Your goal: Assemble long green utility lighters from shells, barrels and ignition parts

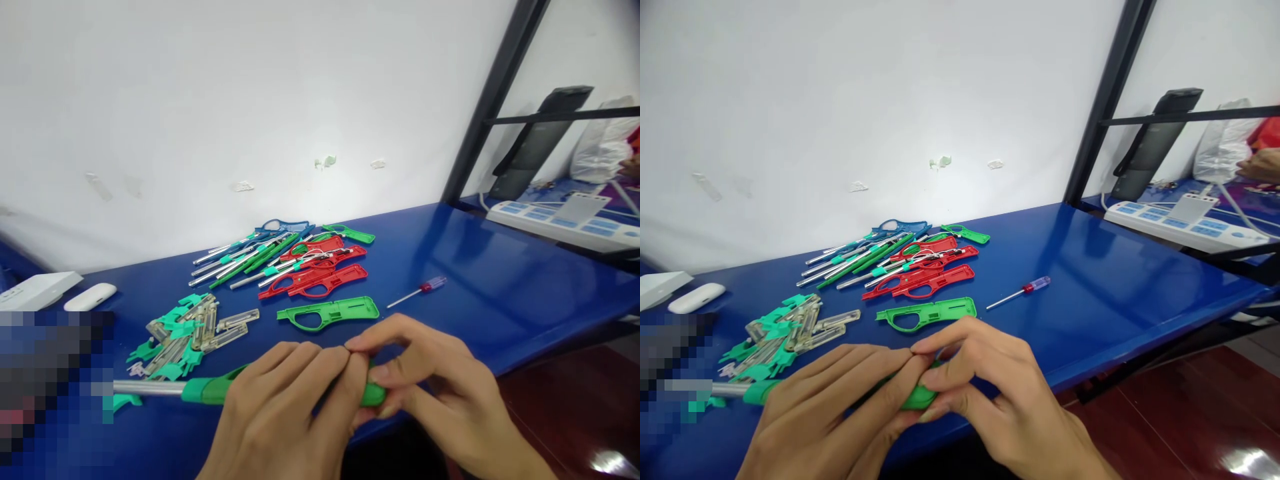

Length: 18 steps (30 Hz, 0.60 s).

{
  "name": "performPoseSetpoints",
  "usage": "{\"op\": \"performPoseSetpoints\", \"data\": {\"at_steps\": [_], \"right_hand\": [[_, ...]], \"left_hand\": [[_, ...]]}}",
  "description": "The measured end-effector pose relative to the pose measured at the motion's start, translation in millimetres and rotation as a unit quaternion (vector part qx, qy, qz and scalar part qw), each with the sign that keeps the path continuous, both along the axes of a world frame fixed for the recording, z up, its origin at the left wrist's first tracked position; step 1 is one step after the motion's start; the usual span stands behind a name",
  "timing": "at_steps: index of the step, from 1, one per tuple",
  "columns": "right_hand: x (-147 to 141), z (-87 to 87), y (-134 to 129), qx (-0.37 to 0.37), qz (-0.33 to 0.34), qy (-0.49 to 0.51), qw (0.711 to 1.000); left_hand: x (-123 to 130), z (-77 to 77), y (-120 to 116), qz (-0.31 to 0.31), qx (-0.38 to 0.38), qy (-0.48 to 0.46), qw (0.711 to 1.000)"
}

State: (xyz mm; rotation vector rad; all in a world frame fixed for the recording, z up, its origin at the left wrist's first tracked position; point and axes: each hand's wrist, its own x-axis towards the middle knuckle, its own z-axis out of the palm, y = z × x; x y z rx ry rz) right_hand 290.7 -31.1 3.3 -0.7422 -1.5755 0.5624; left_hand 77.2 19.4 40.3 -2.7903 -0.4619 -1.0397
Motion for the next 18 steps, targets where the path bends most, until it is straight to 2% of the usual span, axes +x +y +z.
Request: {"op": "performPoseSetpoints", "data": {"at_steps": [4,9,18], "right_hand": [[1,3.2,4,0.031,-0.056,-0.023,0.998],[2,3.6,5,0.027,-0.044,-0.017,0.999],[2,1.9,5,0.072,-0.093,-0.073,0.99]], "left_hand": [[-1,4.7,2,0.006,-0.003,0.016,1.0],[-5,4.5,4,0.008,-0.014,0.037,0.999],[-11,2.3,2,0.041,-0.008,0.049,0.998]]}}
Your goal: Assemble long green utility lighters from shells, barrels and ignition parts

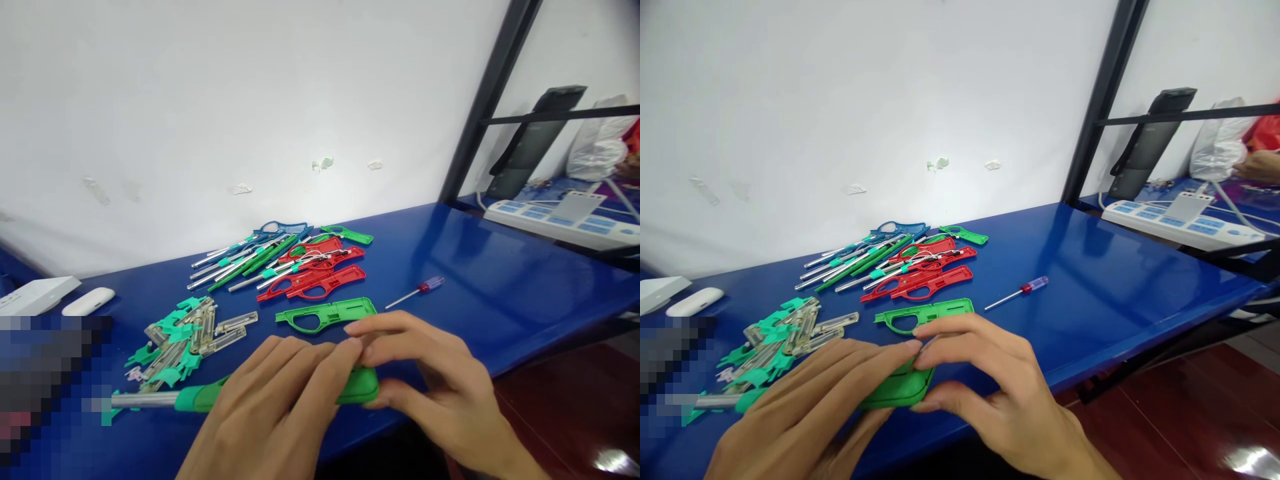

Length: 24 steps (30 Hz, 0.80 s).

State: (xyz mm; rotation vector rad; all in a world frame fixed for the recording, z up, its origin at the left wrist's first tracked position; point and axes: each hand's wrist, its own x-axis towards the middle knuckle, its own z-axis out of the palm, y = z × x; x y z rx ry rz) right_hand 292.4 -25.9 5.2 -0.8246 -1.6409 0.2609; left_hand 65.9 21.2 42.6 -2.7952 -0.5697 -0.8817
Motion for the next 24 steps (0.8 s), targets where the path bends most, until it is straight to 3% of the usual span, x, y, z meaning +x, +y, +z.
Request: {"op": "performPoseSetpoints", "data": {"at_steps": [4,6,11,15,17,19,21,24], "right_hand": [[-1,-1.2,-1,0.022,-0.022,-0.054,0.998],[-1,-4.0,-2,0.01,-0.025,-0.036,0.999],[7,-10.3,-4,-0.062,-0.062,0.072,0.994],[6,-7.1,-9,-0.144,-0.025,0.097,0.985],[3,-3.2,-13,-0.266,0.058,0.128,0.954],[1,1.5,-18,-0.413,0.158,0.167,0.881],[-1,6.1,-21,-0.499,0.212,0.166,0.824],[1,10.2,-23,-0.519,0.196,0.113,0.824]], "left_hand": [[2,-0.8,-3,0.0,-0.026,-0.016,1.0],[0,-0.8,-1,-0.001,-0.014,-0.008,1.0],[-17,6.1,16,0.044,0.047,0.036,0.997],[-29,15.8,25,0.054,0.079,0.025,0.995],[-28,19.9,25,0.03,0.089,0.027,0.995],[-22,21.9,21,0.017,0.098,0.045,0.994],[-14,21.3,17,0.014,0.108,0.064,0.992],[-8,16.9,13,0.014,0.098,0.064,0.993]]}}
